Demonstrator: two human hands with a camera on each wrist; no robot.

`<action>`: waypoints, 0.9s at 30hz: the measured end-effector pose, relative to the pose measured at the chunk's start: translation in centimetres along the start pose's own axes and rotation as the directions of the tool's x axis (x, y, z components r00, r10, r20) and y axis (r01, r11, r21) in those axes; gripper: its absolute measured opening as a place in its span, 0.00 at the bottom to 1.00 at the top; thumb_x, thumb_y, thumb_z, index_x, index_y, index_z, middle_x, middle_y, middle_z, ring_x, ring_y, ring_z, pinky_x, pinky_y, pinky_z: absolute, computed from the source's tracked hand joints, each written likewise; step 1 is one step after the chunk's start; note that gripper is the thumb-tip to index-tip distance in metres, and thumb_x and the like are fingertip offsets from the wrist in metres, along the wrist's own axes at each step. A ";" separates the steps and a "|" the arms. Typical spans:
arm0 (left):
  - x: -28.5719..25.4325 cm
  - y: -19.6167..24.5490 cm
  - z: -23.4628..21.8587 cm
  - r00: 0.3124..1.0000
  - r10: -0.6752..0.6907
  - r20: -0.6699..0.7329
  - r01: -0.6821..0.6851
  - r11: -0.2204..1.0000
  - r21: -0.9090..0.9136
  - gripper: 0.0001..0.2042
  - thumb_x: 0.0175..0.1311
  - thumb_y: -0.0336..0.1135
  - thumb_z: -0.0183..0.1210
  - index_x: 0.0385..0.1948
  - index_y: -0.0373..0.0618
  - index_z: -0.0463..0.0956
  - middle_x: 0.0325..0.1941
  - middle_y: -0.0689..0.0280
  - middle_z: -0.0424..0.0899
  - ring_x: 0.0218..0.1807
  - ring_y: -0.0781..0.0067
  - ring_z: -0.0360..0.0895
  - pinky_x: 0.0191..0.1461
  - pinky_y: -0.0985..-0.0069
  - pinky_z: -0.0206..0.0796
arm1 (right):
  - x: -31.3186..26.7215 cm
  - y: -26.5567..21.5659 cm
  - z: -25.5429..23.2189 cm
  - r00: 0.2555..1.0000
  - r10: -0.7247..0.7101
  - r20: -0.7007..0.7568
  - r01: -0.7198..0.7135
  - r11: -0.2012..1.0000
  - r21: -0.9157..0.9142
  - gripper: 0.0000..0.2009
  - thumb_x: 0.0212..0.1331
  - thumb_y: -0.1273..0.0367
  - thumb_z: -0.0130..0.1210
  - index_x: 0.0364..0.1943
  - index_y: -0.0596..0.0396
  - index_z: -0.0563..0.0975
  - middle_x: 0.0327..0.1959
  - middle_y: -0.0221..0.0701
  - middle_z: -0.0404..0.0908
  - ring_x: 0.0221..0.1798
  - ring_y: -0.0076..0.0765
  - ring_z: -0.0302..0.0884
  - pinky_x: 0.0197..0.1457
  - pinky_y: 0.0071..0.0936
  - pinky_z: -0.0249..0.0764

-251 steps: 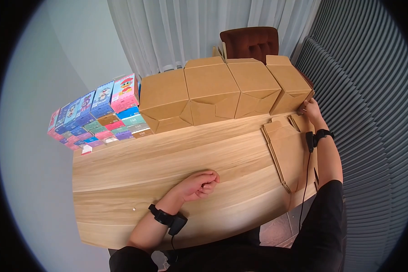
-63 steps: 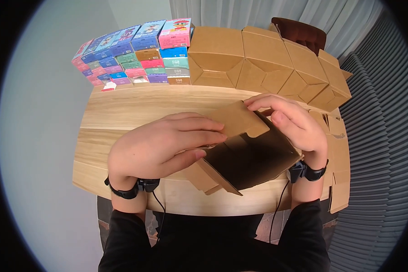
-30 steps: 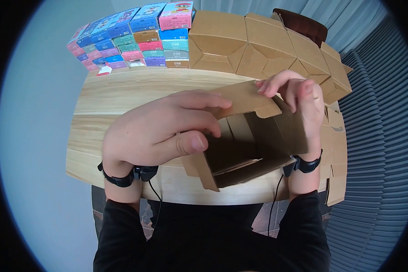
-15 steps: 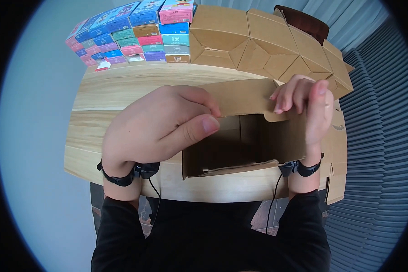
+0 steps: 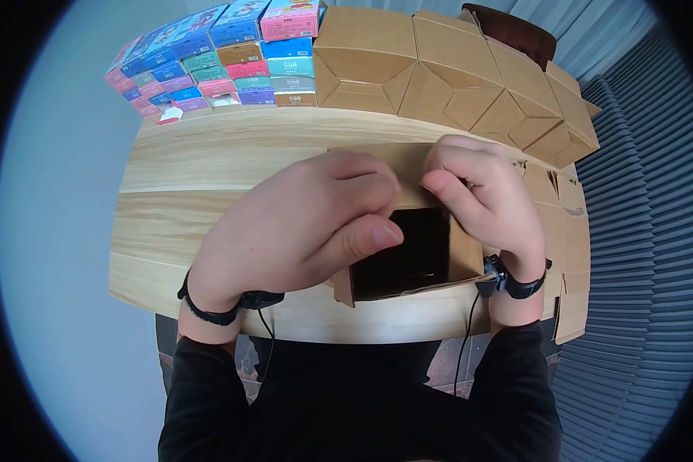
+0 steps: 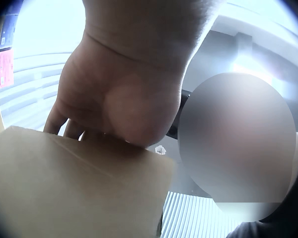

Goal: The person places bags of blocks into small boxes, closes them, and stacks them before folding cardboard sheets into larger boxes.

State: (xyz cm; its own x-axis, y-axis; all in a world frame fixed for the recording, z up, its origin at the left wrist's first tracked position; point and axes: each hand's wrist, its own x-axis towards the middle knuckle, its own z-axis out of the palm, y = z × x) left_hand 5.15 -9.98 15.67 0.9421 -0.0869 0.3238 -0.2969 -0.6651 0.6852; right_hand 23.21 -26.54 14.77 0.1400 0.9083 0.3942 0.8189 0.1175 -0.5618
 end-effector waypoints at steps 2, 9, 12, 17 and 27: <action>0.2 0.1 0.6 0.997 0.059 -0.052 -0.058 0.998 0.016 0.23 0.68 0.55 0.49 0.32 0.38 0.74 0.37 0.57 0.77 0.42 0.51 0.76 0.44 0.65 0.69 | 0.2 -0.1 0.3 1.000 0.001 0.006 -0.001 1.000 -0.014 0.10 0.59 0.68 0.57 0.25 0.61 0.73 0.24 0.40 0.73 0.30 0.50 0.70 0.33 0.39 0.68; 0.9 -0.6 2.0 0.986 0.101 -0.131 -0.096 0.994 0.048 0.17 0.66 0.48 0.55 0.39 0.40 0.74 0.41 0.57 0.78 0.41 0.52 0.75 0.45 0.66 0.68 | 0.6 0.2 1.1 0.998 -0.057 0.008 0.057 0.998 0.007 0.06 0.62 0.70 0.53 0.37 0.58 0.76 0.40 0.39 0.76 0.45 0.50 0.74 0.47 0.37 0.72; 0.8 -0.3 1.9 0.994 0.064 -0.094 -0.060 0.997 0.045 0.16 0.66 0.46 0.55 0.39 0.40 0.74 0.40 0.59 0.78 0.41 0.52 0.74 0.45 0.66 0.68 | 0.7 0.5 1.6 0.999 -0.039 0.007 0.039 0.998 -0.043 0.07 0.63 0.70 0.53 0.40 0.57 0.76 0.44 0.38 0.76 0.48 0.50 0.73 0.52 0.37 0.70; 0.6 0.3 1.7 0.993 0.118 -0.007 -0.117 0.992 0.038 0.13 0.62 0.43 0.60 0.35 0.42 0.75 0.40 0.62 0.79 0.45 0.51 0.75 0.49 0.63 0.68 | 0.5 1.0 2.3 0.997 -0.075 0.026 0.078 0.984 -0.159 0.09 0.63 0.69 0.53 0.44 0.56 0.77 0.48 0.37 0.76 0.53 0.48 0.72 0.59 0.39 0.67; 0.4 1.3 2.3 0.974 0.228 0.006 -0.227 0.967 0.114 0.19 0.46 0.48 0.69 0.30 0.45 0.73 0.51 0.61 0.76 0.57 0.51 0.69 0.58 0.60 0.64 | 0.4 1.6 2.2 0.997 -0.069 0.037 0.075 0.980 -0.185 0.11 0.58 0.73 0.54 0.45 0.56 0.77 0.46 0.36 0.77 0.50 0.48 0.74 0.55 0.38 0.69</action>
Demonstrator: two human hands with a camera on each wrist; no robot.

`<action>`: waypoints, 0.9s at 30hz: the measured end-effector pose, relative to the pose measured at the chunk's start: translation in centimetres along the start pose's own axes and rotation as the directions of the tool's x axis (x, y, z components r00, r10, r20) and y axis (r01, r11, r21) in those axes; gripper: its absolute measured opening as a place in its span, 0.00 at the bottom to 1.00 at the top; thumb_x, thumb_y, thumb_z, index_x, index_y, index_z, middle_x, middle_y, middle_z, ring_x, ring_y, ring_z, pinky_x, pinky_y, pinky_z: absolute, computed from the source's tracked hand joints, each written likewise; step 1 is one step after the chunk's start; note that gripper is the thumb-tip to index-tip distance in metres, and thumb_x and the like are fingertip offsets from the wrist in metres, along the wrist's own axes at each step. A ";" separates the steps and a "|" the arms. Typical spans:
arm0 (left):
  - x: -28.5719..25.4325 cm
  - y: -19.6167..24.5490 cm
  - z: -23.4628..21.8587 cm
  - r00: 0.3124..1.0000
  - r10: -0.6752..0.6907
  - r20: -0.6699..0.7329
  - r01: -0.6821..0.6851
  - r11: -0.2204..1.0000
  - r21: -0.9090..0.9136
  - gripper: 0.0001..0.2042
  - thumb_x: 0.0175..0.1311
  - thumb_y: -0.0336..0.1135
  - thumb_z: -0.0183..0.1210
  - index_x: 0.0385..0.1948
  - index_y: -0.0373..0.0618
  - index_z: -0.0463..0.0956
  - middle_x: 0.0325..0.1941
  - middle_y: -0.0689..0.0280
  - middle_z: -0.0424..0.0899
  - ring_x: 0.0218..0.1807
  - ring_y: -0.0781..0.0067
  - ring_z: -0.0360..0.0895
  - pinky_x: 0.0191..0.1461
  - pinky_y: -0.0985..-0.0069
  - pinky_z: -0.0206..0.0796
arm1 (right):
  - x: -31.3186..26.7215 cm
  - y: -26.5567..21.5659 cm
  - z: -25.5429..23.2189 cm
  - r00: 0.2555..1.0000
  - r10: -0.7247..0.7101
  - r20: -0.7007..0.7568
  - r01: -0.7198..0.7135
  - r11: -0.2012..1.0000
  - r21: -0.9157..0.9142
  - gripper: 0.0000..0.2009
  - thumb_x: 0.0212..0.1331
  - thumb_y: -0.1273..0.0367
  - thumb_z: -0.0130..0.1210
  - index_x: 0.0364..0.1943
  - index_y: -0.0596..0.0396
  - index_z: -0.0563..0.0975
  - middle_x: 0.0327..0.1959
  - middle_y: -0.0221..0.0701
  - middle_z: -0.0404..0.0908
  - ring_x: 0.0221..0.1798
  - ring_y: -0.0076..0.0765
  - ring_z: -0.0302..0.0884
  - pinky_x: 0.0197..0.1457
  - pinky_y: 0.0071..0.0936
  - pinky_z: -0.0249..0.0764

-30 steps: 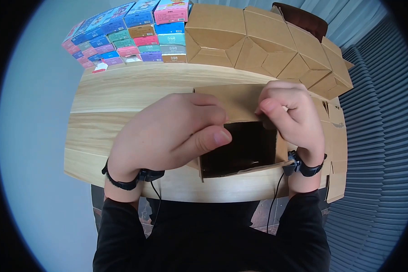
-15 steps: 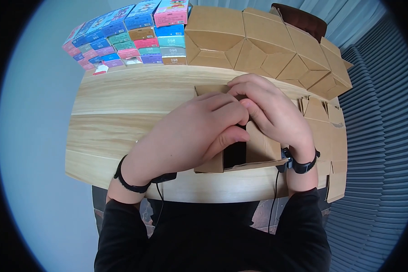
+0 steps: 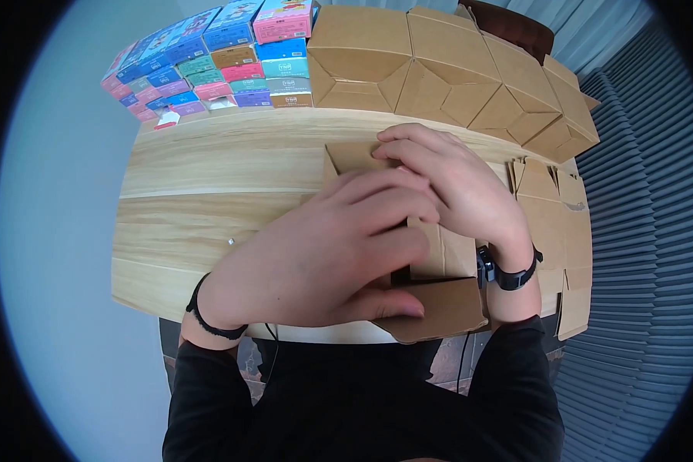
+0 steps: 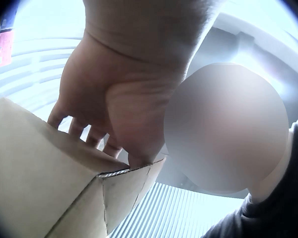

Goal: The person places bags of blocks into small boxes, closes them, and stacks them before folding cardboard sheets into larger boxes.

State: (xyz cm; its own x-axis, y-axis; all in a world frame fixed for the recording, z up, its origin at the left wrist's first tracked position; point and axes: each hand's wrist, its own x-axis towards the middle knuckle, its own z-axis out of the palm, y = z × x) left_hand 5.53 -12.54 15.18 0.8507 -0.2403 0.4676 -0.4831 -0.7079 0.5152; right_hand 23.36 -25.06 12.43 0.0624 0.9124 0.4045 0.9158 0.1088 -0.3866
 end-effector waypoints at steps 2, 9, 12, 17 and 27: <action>0.3 0.1 0.0 0.999 -0.021 -0.044 0.022 0.999 0.042 0.20 0.45 0.49 0.70 0.31 0.45 0.74 0.51 0.61 0.76 0.56 0.51 0.70 0.57 0.59 0.64 | 0.1 0.0 0.0 1.000 -0.019 -0.019 0.019 1.000 -0.012 0.11 0.57 0.74 0.54 0.45 0.56 0.77 0.45 0.36 0.78 0.49 0.49 0.74 0.53 0.38 0.70; 0.2 -0.6 0.9 0.993 -0.079 0.083 0.074 0.995 0.062 0.20 0.50 0.45 0.68 0.40 0.44 0.75 0.50 0.60 0.76 0.51 0.52 0.71 0.52 0.63 0.66 | 0.2 0.4 0.0 0.999 0.034 -0.004 -0.034 0.999 0.007 0.10 0.61 0.73 0.52 0.45 0.56 0.77 0.44 0.40 0.79 0.48 0.52 0.75 0.51 0.39 0.72; 0.2 -0.7 0.5 0.971 -0.187 0.152 0.210 0.965 -0.154 0.19 0.59 0.48 0.61 0.42 0.41 0.75 0.49 0.57 0.76 0.48 0.52 0.73 0.51 0.66 0.67 | 0.3 0.4 -0.4 0.999 0.048 0.024 -0.048 0.999 -0.011 0.10 0.62 0.73 0.50 0.47 0.57 0.76 0.44 0.41 0.80 0.47 0.53 0.76 0.49 0.38 0.73; -0.2 -0.6 -0.5 0.963 -0.206 0.173 0.256 0.898 -0.358 0.32 0.66 0.63 0.45 0.44 0.35 0.74 0.45 0.52 0.77 0.46 0.50 0.74 0.51 0.66 0.67 | 0.3 0.5 -0.8 0.991 0.130 -0.023 -0.130 0.991 -0.028 0.10 0.64 0.73 0.48 0.46 0.57 0.76 0.42 0.43 0.81 0.46 0.54 0.77 0.48 0.40 0.73; 0.0 0.0 -0.7 0.932 -0.338 0.130 0.360 0.907 -0.220 0.19 0.63 0.46 0.58 0.46 0.39 0.74 0.40 0.54 0.77 0.43 0.51 0.75 0.49 0.66 0.68 | 0.4 0.6 -0.7 0.986 0.149 -0.069 -0.148 0.989 0.018 0.09 0.64 0.72 0.48 0.44 0.58 0.76 0.38 0.45 0.81 0.41 0.56 0.78 0.43 0.46 0.73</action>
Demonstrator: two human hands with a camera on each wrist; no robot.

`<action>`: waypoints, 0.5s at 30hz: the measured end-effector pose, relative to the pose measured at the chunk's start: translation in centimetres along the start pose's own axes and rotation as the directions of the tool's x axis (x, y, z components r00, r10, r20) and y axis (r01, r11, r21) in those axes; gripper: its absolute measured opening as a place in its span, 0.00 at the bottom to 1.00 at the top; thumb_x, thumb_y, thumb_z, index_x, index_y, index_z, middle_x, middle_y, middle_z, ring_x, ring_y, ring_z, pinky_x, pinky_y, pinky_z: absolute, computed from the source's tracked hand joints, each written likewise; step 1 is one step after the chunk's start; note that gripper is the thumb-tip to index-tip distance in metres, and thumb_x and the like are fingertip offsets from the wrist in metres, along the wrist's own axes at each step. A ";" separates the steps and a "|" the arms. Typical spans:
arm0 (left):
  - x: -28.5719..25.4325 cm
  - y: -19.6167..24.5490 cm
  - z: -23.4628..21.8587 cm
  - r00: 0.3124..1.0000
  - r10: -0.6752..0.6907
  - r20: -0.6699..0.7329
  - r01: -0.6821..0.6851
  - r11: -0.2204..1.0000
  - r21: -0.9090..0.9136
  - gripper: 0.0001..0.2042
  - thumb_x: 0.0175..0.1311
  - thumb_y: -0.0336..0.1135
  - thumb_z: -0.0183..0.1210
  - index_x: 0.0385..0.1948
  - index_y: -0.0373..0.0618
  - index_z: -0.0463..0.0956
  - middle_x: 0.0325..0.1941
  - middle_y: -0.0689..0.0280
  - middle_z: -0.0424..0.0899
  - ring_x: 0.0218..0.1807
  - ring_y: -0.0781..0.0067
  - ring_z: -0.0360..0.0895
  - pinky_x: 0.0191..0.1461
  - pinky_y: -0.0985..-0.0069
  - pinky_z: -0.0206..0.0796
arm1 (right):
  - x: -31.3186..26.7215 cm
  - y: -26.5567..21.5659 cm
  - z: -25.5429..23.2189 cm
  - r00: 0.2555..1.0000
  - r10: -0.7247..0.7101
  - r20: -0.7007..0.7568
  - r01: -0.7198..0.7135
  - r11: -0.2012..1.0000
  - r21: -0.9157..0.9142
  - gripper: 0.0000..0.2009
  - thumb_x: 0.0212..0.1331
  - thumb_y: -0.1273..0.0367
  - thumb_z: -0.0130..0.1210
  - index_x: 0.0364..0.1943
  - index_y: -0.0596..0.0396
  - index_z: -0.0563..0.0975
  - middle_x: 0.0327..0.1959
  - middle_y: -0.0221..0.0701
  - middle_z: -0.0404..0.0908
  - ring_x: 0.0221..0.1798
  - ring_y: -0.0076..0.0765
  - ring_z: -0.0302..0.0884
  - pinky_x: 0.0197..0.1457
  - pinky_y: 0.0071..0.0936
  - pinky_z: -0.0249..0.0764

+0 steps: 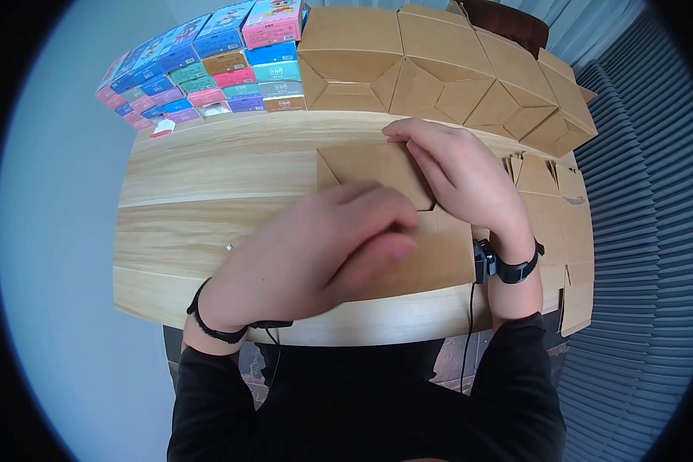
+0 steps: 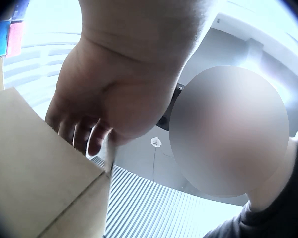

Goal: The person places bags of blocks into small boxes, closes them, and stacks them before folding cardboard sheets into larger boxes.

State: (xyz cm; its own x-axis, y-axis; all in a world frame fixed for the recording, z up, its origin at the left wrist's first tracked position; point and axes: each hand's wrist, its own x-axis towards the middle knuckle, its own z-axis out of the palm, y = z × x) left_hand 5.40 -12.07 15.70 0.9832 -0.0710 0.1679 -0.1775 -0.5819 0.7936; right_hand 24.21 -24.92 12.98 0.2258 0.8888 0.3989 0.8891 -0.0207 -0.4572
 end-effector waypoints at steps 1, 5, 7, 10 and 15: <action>0.1 0.3 0.2 0.996 -0.071 -0.056 0.074 0.995 0.061 0.16 0.62 0.41 0.61 0.46 0.40 0.74 0.40 0.54 0.77 0.43 0.51 0.75 0.49 0.66 0.68 | 0.0 0.0 -0.1 1.000 0.010 -0.001 -0.010 1.000 0.003 0.09 0.64 0.72 0.48 0.44 0.58 0.76 0.38 0.45 0.81 0.41 0.57 0.78 0.43 0.46 0.73; 0.5 -0.9 1.6 0.990 0.045 -0.131 -0.003 0.952 0.306 0.16 0.56 0.32 0.63 0.47 0.43 0.74 0.45 0.57 0.76 0.49 0.52 0.74 0.53 0.65 0.67 | 0.1 0.5 0.1 0.999 0.003 -0.044 0.000 0.999 0.053 0.08 0.64 0.72 0.48 0.43 0.58 0.76 0.36 0.44 0.82 0.40 0.57 0.78 0.42 0.45 0.74; 0.6 -1.4 1.8 0.979 0.178 -0.100 -0.117 0.889 0.442 0.18 0.55 0.34 0.64 0.48 0.43 0.73 0.49 0.58 0.75 0.53 0.53 0.72 0.56 0.63 0.66 | 0.3 0.6 0.2 0.999 -0.012 -0.038 0.013 1.000 0.011 0.08 0.64 0.72 0.48 0.42 0.58 0.77 0.36 0.44 0.82 0.40 0.56 0.78 0.42 0.45 0.74; 0.3 -0.8 1.6 0.991 0.118 0.063 -0.133 0.861 0.491 0.23 0.52 0.38 0.65 0.50 0.43 0.73 0.54 0.60 0.73 0.58 0.55 0.69 0.59 0.63 0.64 | 0.3 0.5 0.1 1.000 -0.011 -0.018 0.011 1.000 -0.012 0.08 0.64 0.72 0.48 0.42 0.58 0.77 0.37 0.44 0.82 0.40 0.56 0.78 0.42 0.45 0.74; 0.2 0.3 2.1 0.986 0.126 0.106 -0.162 0.864 0.477 0.28 0.50 0.44 0.67 0.53 0.42 0.71 0.55 0.58 0.72 0.59 0.55 0.68 0.62 0.61 0.62 | 0.2 0.3 0.0 1.000 0.004 0.014 -0.003 1.000 -0.024 0.09 0.64 0.71 0.48 0.42 0.58 0.77 0.38 0.44 0.82 0.42 0.55 0.78 0.44 0.43 0.74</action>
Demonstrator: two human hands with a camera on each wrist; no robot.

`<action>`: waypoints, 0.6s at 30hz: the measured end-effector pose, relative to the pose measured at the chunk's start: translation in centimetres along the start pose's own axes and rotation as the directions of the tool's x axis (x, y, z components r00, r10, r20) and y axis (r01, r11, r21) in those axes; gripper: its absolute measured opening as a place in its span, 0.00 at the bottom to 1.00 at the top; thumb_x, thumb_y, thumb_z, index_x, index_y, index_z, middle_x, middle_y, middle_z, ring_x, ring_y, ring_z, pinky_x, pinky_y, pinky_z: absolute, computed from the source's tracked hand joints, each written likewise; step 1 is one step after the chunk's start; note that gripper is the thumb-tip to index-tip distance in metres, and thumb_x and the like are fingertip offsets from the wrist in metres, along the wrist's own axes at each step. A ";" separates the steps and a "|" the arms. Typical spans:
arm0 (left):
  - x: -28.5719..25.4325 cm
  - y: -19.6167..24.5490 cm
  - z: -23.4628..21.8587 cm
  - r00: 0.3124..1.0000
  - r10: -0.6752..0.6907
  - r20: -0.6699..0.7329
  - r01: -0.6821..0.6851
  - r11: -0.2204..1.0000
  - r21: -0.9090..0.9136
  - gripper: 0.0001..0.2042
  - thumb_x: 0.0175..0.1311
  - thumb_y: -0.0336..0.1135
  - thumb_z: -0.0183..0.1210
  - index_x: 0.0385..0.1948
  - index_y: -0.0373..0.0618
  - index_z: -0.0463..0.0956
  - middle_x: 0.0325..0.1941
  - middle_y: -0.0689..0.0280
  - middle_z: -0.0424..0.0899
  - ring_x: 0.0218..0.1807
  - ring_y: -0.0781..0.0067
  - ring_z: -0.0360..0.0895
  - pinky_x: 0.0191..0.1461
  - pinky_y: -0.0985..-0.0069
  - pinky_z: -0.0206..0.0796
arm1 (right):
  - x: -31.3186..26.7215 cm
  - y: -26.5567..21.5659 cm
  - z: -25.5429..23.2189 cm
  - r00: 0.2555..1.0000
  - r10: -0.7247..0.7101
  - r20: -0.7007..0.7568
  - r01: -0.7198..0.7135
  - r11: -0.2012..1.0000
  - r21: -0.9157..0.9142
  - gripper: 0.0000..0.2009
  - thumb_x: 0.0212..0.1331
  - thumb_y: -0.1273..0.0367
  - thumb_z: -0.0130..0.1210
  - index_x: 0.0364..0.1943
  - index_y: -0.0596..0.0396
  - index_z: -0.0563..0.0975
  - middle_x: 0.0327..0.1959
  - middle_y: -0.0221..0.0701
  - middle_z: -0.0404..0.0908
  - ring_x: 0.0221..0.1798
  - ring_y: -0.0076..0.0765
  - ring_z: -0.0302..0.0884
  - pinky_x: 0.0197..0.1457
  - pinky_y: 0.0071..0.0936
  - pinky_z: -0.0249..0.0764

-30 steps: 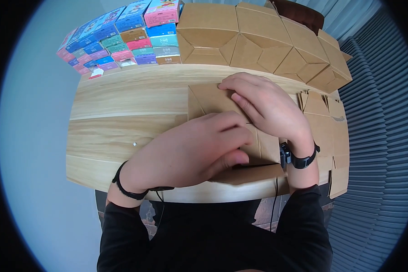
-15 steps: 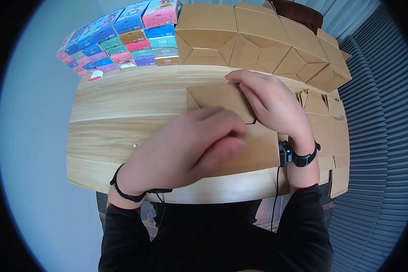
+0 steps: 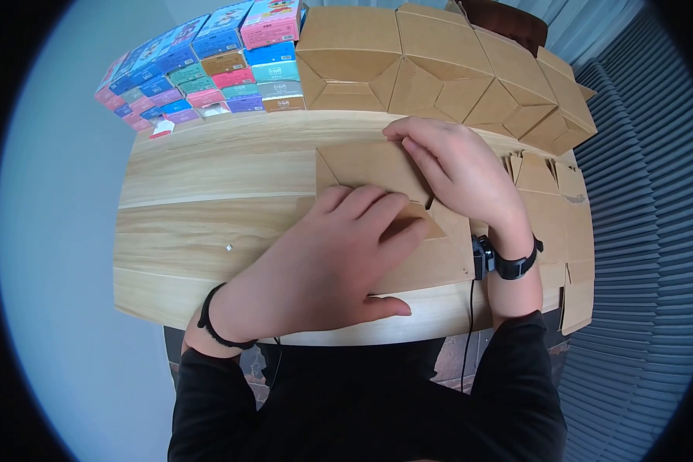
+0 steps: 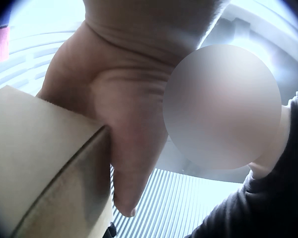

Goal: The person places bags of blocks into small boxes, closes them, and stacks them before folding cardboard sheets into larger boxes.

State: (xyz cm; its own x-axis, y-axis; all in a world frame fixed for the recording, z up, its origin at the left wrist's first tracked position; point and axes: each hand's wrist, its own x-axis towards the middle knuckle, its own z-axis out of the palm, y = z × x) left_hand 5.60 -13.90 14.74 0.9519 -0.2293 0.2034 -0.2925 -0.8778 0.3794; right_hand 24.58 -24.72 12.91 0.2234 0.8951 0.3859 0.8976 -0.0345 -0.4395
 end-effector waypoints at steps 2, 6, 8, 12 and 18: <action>0.0 0.1 0.2 1.000 0.002 0.029 -0.002 1.000 0.004 0.29 0.51 0.45 0.66 0.54 0.42 0.70 0.56 0.57 0.72 0.60 0.55 0.68 0.62 0.61 0.62 | -0.1 0.0 0.0 1.000 -0.008 0.014 0.008 1.000 -0.007 0.09 0.65 0.72 0.47 0.44 0.59 0.77 0.39 0.44 0.82 0.42 0.55 0.78 0.45 0.39 0.74; -0.1 0.2 0.5 0.998 -0.003 0.066 0.004 1.000 -0.015 0.31 0.54 0.46 0.65 0.57 0.40 0.68 0.58 0.55 0.71 0.60 0.54 0.68 0.63 0.61 0.62 | -0.1 0.2 0.3 0.999 -0.019 -0.028 0.019 1.000 -0.013 0.09 0.64 0.70 0.47 0.41 0.57 0.77 0.37 0.42 0.82 0.41 0.54 0.78 0.43 0.44 0.74; -0.3 0.2 0.5 0.997 0.006 0.071 -0.005 1.000 -0.008 0.31 0.55 0.47 0.64 0.57 0.38 0.68 0.58 0.54 0.72 0.60 0.53 0.68 0.64 0.61 0.62 | -0.1 0.2 0.3 1.000 -0.017 -0.019 0.016 1.000 -0.015 0.09 0.65 0.69 0.47 0.41 0.56 0.77 0.37 0.42 0.82 0.41 0.54 0.78 0.43 0.44 0.74; -0.6 0.1 1.1 0.988 -0.013 0.156 0.021 0.998 -0.056 0.30 0.58 0.48 0.62 0.58 0.36 0.67 0.58 0.52 0.73 0.61 0.53 0.69 0.64 0.61 0.63 | -0.2 0.3 0.3 1.000 -0.020 -0.009 0.020 1.000 -0.016 0.09 0.65 0.69 0.48 0.41 0.56 0.77 0.37 0.42 0.81 0.41 0.54 0.78 0.43 0.44 0.74; -0.6 0.6 0.9 0.999 0.054 0.007 -0.054 0.997 0.046 0.30 0.57 0.49 0.62 0.56 0.36 0.69 0.59 0.53 0.73 0.61 0.53 0.69 0.64 0.61 0.63 | -0.2 0.3 0.2 1.000 -0.011 0.011 0.011 1.000 -0.004 0.09 0.64 0.69 0.48 0.41 0.56 0.77 0.37 0.42 0.81 0.42 0.54 0.77 0.43 0.45 0.73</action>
State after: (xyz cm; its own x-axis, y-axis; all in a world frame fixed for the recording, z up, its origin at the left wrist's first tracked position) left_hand 4.94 -14.63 14.00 0.9354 -0.2792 0.2172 -0.3390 -0.8826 0.3256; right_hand 24.70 -24.84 12.49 0.2095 0.9004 0.3813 0.9013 -0.0265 -0.4324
